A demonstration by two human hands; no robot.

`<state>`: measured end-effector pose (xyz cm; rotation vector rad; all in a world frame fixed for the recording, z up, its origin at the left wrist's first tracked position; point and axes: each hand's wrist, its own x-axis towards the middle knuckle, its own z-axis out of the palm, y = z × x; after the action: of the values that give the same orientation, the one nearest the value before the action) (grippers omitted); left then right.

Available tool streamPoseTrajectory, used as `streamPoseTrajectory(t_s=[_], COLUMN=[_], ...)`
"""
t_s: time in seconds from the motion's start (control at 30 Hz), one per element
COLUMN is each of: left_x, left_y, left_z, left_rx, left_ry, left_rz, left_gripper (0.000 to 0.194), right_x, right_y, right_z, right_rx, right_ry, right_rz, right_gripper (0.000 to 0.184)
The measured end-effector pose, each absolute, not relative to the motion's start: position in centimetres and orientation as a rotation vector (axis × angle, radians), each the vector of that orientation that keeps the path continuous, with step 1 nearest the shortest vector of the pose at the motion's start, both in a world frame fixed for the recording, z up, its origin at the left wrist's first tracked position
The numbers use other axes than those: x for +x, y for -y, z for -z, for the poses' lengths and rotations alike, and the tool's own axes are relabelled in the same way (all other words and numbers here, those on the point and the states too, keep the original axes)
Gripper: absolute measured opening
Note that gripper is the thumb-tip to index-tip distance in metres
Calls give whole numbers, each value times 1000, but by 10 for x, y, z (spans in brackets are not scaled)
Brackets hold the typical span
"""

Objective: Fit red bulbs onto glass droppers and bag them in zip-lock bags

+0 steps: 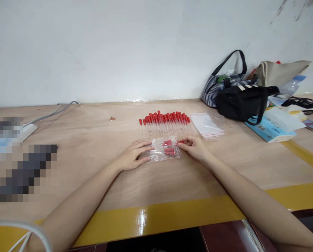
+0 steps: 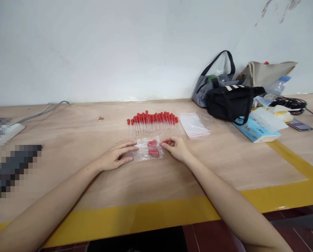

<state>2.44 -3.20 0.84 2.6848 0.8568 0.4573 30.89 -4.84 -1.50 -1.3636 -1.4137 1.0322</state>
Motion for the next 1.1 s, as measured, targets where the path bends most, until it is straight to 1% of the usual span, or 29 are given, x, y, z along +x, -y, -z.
streamPoseTrajectory(t_s=[0.13, 0.23, 0.43, 0.63, 0.73, 0.83, 0.97, 1.03, 1.1], left_x=[25, 25, 25, 24, 23, 23, 23, 22, 22], left_y=[32, 33, 33, 31, 31, 31, 31, 31, 31], left_z=[-9, -10, -10, -7, -7, -7, -10, -10, -10], left_rx=[2688, 2689, 2695, 2702, 2693, 2673, 2671, 2682, 2699], left_ry=[-861, -857, -847, -843, -855, -874, -852, -833, -817], left_rz=[-444, -451, -468, -464, -436, -428, -363, -320, -289], left_gripper=[40, 40, 43, 46, 47, 47, 47, 45, 43], right_x=[308, 301, 296, 299, 298, 296, 296, 298, 299], right_y=[47, 48, 54, 57, 56, 54, 48, 46, 47], right_z=[13, 9, 0, -4, -3, 0, 11, 16, 15], right_rx=[-1378, -1347, -1339, -1265, -1301, -1375, -1493, -1491, -1417], right_ry=[1510, 1519, 1334, 1332, 1317, 1335, 1364, 1476, 1617], right_rz=[-981, -1049, -1239, -1385, -1419, -1332, -1069, -961, -821], right_gripper=[23, 21, 27, 41, 45, 47, 50, 47, 40])
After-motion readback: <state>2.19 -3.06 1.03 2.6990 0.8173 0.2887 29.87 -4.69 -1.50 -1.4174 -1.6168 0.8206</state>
